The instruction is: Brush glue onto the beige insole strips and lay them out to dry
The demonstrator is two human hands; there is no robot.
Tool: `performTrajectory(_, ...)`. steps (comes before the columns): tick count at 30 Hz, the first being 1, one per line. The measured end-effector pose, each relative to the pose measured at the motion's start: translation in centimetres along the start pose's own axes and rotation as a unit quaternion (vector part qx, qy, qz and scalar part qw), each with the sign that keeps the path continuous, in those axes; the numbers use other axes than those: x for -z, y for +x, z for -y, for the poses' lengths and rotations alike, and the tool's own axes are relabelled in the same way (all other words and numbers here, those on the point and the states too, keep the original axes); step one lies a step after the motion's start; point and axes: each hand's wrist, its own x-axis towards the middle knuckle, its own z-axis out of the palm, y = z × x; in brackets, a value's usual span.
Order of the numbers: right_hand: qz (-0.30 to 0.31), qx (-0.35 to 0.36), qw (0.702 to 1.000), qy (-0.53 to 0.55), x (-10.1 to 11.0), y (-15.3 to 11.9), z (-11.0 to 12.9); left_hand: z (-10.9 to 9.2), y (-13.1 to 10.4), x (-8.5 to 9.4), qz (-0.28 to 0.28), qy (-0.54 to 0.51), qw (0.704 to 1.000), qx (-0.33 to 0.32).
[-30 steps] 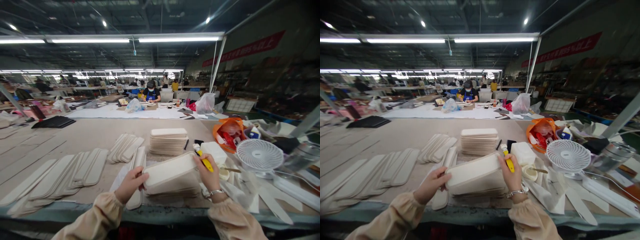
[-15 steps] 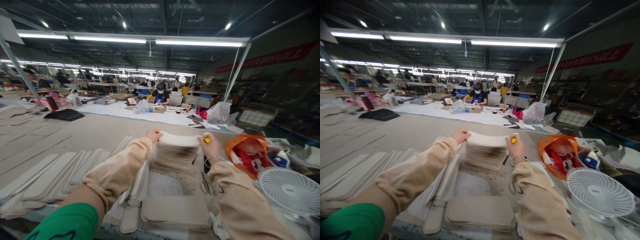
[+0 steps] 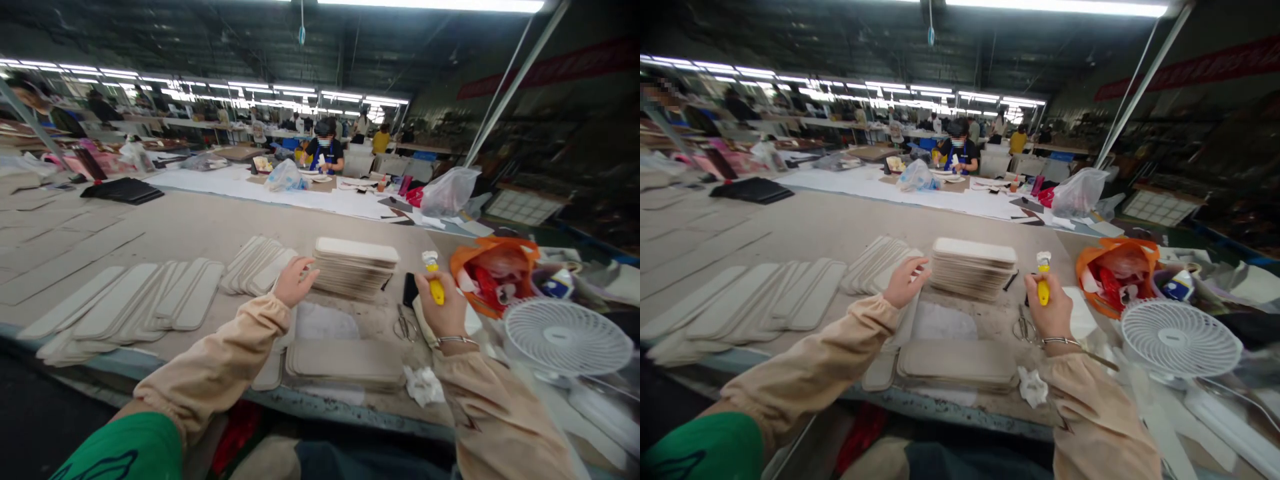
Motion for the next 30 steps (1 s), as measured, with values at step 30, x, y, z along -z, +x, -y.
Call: performTrajectory(30, 0.111, -0.285, 0.864, 0.400, 0.5, -18.0, 7.7, 2.5, -18.6, -1.9, 0.099, -0.072, 0.988, -0.089)
